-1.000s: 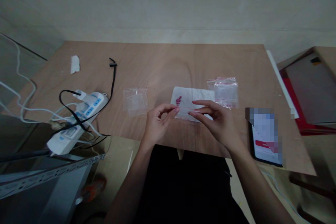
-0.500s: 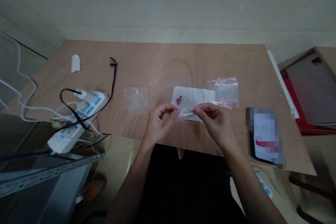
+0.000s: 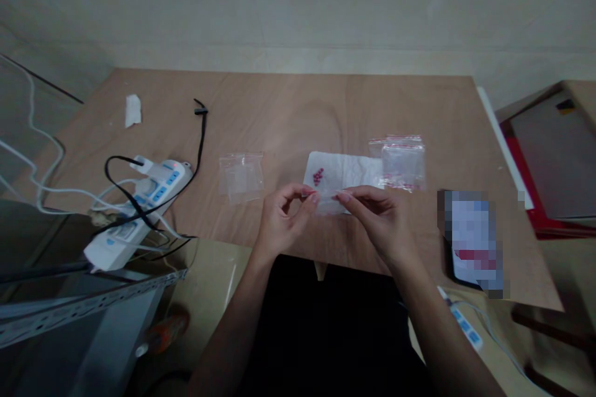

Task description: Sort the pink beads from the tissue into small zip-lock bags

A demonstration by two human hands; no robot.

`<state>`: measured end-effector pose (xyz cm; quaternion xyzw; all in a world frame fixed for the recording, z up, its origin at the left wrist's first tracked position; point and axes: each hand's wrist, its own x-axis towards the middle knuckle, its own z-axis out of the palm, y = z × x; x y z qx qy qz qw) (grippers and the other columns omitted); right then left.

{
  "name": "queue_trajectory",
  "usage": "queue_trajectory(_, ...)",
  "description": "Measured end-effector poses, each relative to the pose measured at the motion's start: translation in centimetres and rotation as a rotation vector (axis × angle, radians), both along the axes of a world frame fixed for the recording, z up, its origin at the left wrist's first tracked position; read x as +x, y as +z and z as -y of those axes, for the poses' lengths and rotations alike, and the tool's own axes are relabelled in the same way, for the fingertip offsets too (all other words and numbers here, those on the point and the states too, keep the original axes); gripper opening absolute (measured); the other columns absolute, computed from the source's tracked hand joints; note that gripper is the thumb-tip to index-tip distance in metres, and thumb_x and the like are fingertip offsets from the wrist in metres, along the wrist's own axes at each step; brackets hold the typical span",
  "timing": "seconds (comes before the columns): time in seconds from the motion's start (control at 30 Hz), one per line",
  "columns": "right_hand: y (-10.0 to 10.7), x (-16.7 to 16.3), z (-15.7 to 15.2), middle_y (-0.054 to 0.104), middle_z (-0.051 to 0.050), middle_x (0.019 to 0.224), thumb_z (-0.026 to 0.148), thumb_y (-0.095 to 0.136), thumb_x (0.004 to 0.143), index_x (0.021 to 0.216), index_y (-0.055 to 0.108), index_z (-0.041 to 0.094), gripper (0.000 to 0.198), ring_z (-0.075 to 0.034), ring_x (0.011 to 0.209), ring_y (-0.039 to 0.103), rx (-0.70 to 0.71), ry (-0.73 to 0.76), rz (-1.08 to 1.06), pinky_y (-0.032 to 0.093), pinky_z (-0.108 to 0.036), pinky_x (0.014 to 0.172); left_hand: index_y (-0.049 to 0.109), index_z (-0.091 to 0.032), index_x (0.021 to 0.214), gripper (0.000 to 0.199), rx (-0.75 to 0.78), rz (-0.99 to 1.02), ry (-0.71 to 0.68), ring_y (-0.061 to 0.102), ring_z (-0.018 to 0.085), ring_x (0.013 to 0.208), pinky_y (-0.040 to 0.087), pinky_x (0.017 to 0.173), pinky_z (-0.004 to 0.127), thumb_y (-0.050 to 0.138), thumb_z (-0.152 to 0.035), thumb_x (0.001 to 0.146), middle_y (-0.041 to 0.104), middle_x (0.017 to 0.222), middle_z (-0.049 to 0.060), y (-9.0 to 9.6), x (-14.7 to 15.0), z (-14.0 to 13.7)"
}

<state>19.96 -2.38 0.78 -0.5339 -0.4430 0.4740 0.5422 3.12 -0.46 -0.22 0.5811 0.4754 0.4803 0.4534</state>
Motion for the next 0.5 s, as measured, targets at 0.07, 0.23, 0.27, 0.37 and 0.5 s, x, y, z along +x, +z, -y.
queue_trajectory(0.07,0.06,0.06,0.05,0.074,0.000,0.073,0.028,0.077,0.071,0.070,0.076,0.026,0.003,-0.015,0.070,0.065,0.035,0.009,0.023,0.049,-0.031,0.070,0.068,-0.017,0.081,0.016,-0.007,0.021,-0.056,0.067,0.014,0.071,0.054,0.068,0.025,0.070,-0.032,0.080,0.073,0.078,0.004,0.28,-0.03,-0.03)
queue_trajectory(0.23,-0.39,0.16,0.19,0.075,0.000,0.075,0.028,0.076,0.073,0.074,0.076,0.026,0.002,-0.016,0.072,0.066,0.067,0.035,0.059,0.051,-0.032,0.072,0.071,-0.017,0.079,0.012,0.043,-0.021,-0.095,0.069,0.014,0.071,0.054,0.067,0.024,0.071,-0.029,0.079,0.075,0.076,0.004,0.52,0.11,-0.28)
queue_trajectory(0.27,-0.54,0.09,0.23,0.075,0.000,0.076,0.029,0.077,0.072,0.075,0.076,0.026,0.004,-0.016,0.073,0.066,0.063,0.042,0.049,0.051,-0.031,0.072,0.071,-0.017,0.077,0.012,0.066,-0.034,-0.083,0.068,0.014,0.069,0.054,0.066,0.024,0.071,-0.029,0.080,0.074,0.074,0.004,0.54,0.16,-0.28)
queue_trajectory(0.37,-0.83,-0.26,0.32,0.075,0.000,0.079,0.029,0.079,0.071,0.077,0.075,0.026,0.008,-0.015,0.076,0.066,0.052,0.069,0.000,0.052,-0.030,0.071,0.070,-0.017,0.076,0.011,0.137,-0.058,-0.054,0.068,0.013,0.068,0.053,0.065,0.024,0.071,-0.027,0.080,0.074,0.073,0.004,0.74,0.27,-0.08)
queue_trajectory(0.5,-0.53,-0.66,0.42,0.074,0.000,0.074,0.029,0.078,0.072,0.072,0.074,0.024,0.006,-0.014,0.071,0.066,0.061,0.066,-0.042,0.052,-0.028,0.069,0.069,-0.017,0.076,0.010,0.160,-0.065,-0.053,0.067,0.013,0.067,0.053,0.065,0.023,0.070,-0.025,0.081,0.073,0.072,0.003,1.04,0.31,0.34)
